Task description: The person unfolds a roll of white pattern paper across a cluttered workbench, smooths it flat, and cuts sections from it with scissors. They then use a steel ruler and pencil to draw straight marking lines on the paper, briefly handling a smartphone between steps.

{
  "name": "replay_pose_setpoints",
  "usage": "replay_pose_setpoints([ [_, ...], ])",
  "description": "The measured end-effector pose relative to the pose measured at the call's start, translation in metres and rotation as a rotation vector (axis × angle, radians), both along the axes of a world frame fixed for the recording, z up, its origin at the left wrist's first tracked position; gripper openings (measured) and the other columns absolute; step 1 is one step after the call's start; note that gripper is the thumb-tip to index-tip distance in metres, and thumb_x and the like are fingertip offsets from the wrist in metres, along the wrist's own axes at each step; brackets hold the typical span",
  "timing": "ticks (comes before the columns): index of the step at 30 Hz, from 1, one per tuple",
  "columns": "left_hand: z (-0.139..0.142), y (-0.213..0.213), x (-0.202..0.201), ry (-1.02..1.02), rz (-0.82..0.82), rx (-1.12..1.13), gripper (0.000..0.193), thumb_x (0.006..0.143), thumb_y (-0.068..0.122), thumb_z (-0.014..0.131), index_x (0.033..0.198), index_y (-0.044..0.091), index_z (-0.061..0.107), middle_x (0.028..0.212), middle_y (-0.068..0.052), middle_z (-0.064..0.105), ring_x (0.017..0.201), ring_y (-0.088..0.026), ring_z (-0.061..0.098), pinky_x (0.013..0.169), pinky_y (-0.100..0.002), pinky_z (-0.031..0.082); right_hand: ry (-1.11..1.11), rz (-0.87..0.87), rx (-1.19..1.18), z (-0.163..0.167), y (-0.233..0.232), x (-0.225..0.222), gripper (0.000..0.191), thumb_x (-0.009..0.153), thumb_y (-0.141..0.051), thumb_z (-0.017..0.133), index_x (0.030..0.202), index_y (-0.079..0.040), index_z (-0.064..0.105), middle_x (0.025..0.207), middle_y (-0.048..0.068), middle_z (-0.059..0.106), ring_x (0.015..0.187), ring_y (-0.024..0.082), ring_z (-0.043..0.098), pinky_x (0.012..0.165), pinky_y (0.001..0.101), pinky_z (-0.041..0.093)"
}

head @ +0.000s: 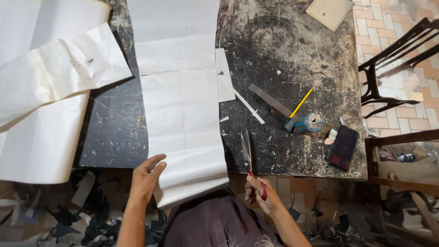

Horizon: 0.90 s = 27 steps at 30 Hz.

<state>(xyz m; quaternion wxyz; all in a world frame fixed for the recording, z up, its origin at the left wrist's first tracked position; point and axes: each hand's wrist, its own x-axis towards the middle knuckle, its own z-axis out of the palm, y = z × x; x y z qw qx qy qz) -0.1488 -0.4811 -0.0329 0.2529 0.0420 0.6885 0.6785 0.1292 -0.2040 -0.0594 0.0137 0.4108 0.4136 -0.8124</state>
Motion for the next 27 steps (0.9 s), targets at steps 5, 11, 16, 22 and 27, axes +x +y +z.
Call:
replay_pose_setpoints([
  [5,-0.002,-0.033,0.039,-0.426,0.087,-0.036,0.034,0.086,0.006,0.076,0.119,-0.002,0.074,0.122,-0.015,0.07,0.103,-0.019,0.065,0.088,-0.035,0.053,0.101,0.103,0.008,-0.018,-0.018,0.005,0.035,0.091,-0.035,0.07,0.101,-0.002,0.069,0.082,0.003,0.067,0.072,0.011,0.063,0.066,0.0268,0.053],
  [11,0.007,-0.052,0.069,-0.454,-0.027,-0.198,0.04,0.079,0.004,0.08,0.118,-0.002,0.075,0.12,-0.017,0.074,0.106,-0.02,0.067,0.089,-0.031,0.054,0.185,0.144,0.054,-0.024,-0.035,-0.016,0.034,0.097,-0.024,0.066,0.114,0.005,0.067,0.094,0.004,0.069,0.083,0.012,0.064,0.072,0.028,0.053],
  [16,0.003,-0.074,0.082,-0.532,-0.079,-0.244,0.042,0.077,0.003,0.082,0.118,-0.001,0.076,0.115,-0.019,0.076,0.1,-0.023,0.067,0.089,-0.037,0.053,0.136,0.088,0.12,-0.021,-0.048,-0.039,0.035,0.101,-0.023,0.059,0.122,0.004,0.067,0.108,0.006,0.073,0.095,0.01,0.065,0.087,0.0266,0.053],
  [22,-0.008,-0.089,0.085,-0.543,-0.147,-0.277,0.041,0.076,0.005,0.084,0.117,0.003,0.079,0.109,-0.013,0.077,0.097,-0.019,0.063,0.09,-0.034,0.05,0.148,0.097,0.243,-0.019,-0.054,-0.055,0.036,0.101,-0.023,0.06,0.123,0.004,0.067,0.111,0.006,0.073,0.097,0.009,0.066,0.089,0.0257,0.053],
  [27,-0.01,-0.091,0.084,-0.556,-0.193,-0.272,0.041,0.074,0.005,0.085,0.114,0.002,0.079,0.106,-0.012,0.079,0.099,-0.017,0.066,0.092,-0.033,0.05,0.053,0.089,0.329,-0.021,-0.054,-0.065,0.037,0.1,-0.027,0.065,0.114,0.008,0.071,0.1,0.009,0.076,0.085,0.011,0.068,0.079,0.0278,0.056],
])
